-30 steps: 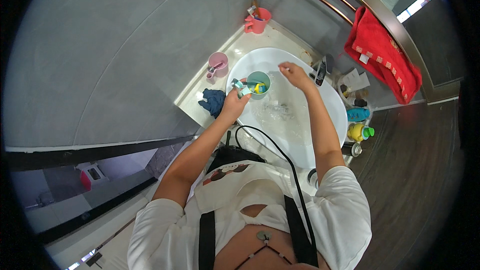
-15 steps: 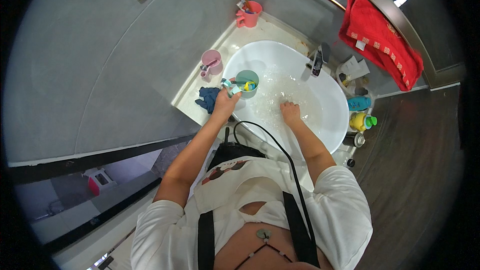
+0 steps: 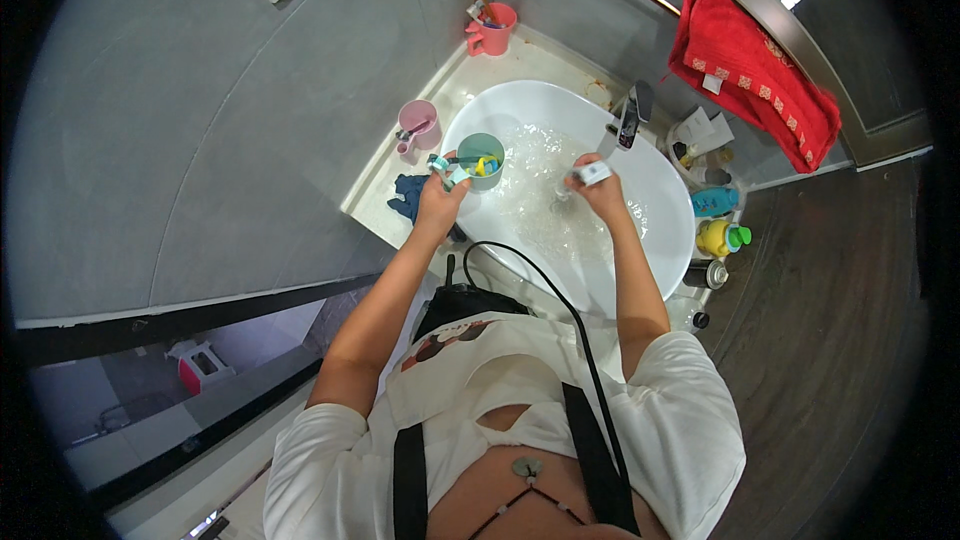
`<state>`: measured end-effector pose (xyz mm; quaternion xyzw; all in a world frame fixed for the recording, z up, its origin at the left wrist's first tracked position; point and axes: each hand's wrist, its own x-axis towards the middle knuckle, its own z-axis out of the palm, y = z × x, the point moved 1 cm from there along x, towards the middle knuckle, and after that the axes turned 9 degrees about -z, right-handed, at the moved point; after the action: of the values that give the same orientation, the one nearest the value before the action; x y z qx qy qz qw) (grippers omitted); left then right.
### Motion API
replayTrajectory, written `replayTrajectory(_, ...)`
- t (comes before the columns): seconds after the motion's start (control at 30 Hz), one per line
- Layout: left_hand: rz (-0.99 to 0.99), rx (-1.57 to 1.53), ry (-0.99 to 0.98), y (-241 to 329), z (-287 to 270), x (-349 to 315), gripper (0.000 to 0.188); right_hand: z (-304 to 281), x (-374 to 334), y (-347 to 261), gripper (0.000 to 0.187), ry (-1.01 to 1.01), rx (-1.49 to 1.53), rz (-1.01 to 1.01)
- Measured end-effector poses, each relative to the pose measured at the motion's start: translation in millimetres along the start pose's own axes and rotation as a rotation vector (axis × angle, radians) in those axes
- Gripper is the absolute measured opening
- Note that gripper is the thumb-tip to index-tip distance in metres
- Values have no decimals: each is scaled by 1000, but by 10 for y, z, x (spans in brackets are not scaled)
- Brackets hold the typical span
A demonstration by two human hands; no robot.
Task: The person clears items from a bathroom counter, wipes the surface and the sink faucet with a cloth, and ثم washes the cloth in the sink.
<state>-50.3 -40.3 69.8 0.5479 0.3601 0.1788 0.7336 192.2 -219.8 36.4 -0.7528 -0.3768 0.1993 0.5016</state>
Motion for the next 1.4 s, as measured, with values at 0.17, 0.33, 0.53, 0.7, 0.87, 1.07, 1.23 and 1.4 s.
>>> replayTrajectory(0.17,44,-30,26,-26,-36,-30,49,-216,140,-330,24,389,750,174)
replayTrajectory(0.33,6,-12,28,19,-26,-74,50,-546,467,-110,28,633,1176,116)
replayTrajectory(0.53,54,23,-10,60,-26,-89,51,-706,791,5,31,731,1262,196)
replayTrajectory(0.7,38,17,8,14,-58,-80,52,-680,766,30,33,723,1228,186)
replayTrajectory(0.87,1,-14,3,-3,-21,-58,51,-672,751,43,33,717,1236,247)
replayTrajectory(1.07,4,50,-13,55,20,-70,51,-148,596,-432,29,419,1641,316)
replayTrajectory(1.23,-3,71,-35,184,103,-111,48,131,536,-800,25,141,1496,118)
replayTrajectory(1.4,-2,95,-17,175,72,-109,49,134,525,-824,23,11,1432,11)
